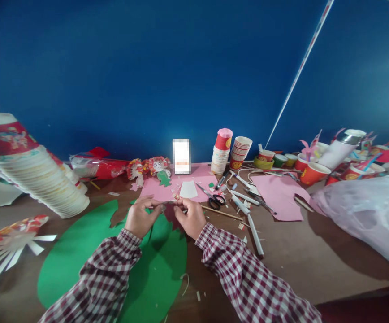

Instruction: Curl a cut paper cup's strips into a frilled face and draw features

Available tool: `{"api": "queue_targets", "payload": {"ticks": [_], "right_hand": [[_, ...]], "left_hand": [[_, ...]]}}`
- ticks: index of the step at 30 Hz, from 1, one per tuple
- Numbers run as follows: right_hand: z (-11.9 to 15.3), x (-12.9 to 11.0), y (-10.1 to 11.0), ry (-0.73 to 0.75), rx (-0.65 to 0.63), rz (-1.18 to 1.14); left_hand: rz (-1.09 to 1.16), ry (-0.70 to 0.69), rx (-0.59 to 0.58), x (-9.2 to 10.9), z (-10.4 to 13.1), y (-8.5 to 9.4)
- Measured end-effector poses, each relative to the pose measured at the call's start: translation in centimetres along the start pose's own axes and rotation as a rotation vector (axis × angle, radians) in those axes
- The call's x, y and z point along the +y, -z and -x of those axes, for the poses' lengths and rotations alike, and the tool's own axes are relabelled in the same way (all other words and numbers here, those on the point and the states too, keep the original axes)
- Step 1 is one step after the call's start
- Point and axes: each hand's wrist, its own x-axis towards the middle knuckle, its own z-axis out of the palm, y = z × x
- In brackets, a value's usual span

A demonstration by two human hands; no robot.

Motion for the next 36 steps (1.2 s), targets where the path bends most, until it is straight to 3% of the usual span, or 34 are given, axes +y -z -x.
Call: {"api": "queue_targets", "payload": {"ticks": [11,18,20,26,31,36], "right_hand": [[-0.1,-0.2,0.2,-0.009,-0.042,0.008],[-0.2,-0.2,0.5,-0.021,-0.048,-0.023],[-0.2,-0.1,0.5,-0.031,-0.048,-0.044],[-0.1,0.3,0.2,-0.064,-0.075,-0.117],[-0.4,0.7,0.5,-0.091,-0.028,-0.126],[-1.4,1.5,1.5,-0.168,0.118,-0.118]], "left_hand": [[-0.109,0.077,-0.084,0.6,-0.4,0.8],[-0.189,0.112,0.034,-0.8,-1.2,2.2],[-0.216,0.071,0.087,-1.3,-1.3,2.3],[-0.459,-0.223,0.249,-1.8,-1.1,2.0],[-0.670,-0.259,0.119,-0.8,-0.9,2.1],[-0.690,-0.244,-0.075,0.7,-0.8,2.3]]}}
